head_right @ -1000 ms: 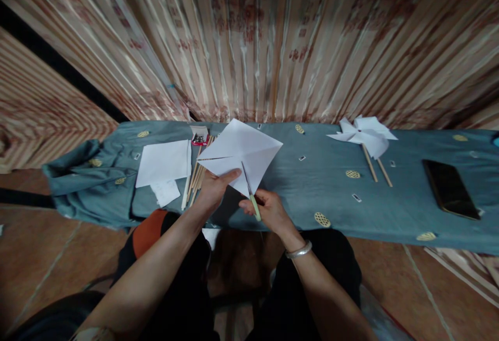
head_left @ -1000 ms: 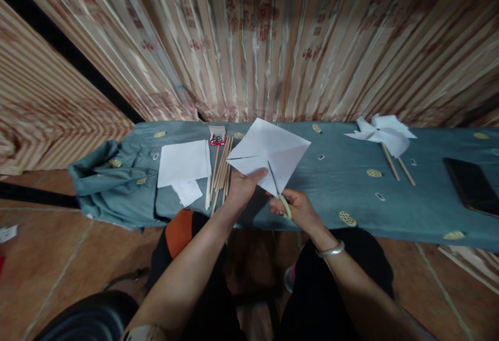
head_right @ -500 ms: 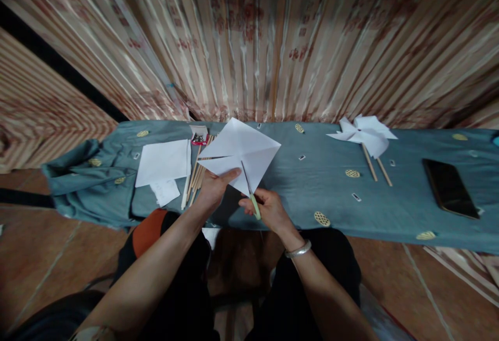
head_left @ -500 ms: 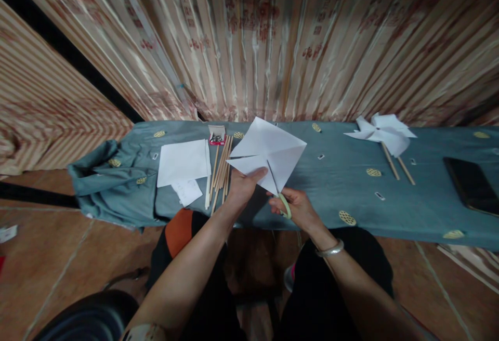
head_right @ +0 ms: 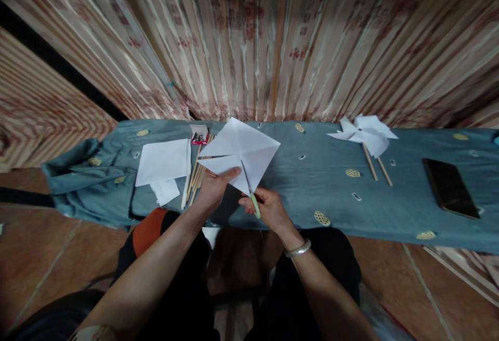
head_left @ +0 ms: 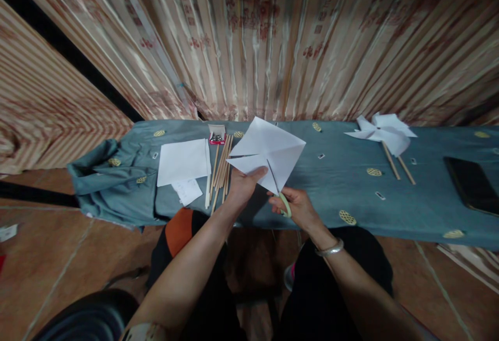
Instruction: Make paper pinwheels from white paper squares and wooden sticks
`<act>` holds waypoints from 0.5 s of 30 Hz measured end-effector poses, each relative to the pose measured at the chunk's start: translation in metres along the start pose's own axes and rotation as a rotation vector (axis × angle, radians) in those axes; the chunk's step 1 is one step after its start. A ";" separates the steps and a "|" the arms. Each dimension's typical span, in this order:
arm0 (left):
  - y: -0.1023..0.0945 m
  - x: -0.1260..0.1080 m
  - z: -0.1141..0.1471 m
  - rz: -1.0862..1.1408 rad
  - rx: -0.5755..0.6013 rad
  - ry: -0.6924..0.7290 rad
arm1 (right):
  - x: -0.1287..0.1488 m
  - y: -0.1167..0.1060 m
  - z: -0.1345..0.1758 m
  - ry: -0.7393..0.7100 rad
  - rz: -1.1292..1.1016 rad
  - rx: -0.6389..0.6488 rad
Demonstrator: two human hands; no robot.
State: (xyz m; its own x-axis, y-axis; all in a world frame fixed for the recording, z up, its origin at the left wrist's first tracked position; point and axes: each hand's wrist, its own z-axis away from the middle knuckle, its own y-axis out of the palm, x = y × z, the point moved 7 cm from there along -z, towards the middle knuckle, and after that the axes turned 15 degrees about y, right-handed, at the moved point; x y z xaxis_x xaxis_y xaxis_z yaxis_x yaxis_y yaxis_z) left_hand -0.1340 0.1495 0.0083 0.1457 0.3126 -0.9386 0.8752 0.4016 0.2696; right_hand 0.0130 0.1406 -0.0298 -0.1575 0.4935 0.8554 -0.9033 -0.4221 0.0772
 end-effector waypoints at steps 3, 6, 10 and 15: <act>-0.002 0.001 -0.002 0.010 -0.016 -0.015 | -0.001 0.002 0.000 0.008 0.014 0.027; -0.006 -0.001 -0.006 0.012 -0.053 0.004 | -0.002 0.004 0.003 0.036 0.039 0.079; -0.015 -0.005 -0.014 0.040 -0.104 0.029 | 0.000 0.005 0.009 0.093 0.134 0.193; -0.027 -0.001 -0.022 0.129 -0.157 -0.027 | 0.002 -0.009 0.020 0.144 0.183 0.304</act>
State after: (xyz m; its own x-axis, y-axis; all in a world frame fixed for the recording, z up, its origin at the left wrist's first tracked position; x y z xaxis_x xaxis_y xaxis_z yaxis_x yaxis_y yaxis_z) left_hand -0.1685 0.1575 0.0065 0.2659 0.3479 -0.8990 0.7662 0.4897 0.4161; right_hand 0.0291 0.1303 -0.0186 -0.3790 0.4814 0.7903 -0.6986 -0.7089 0.0968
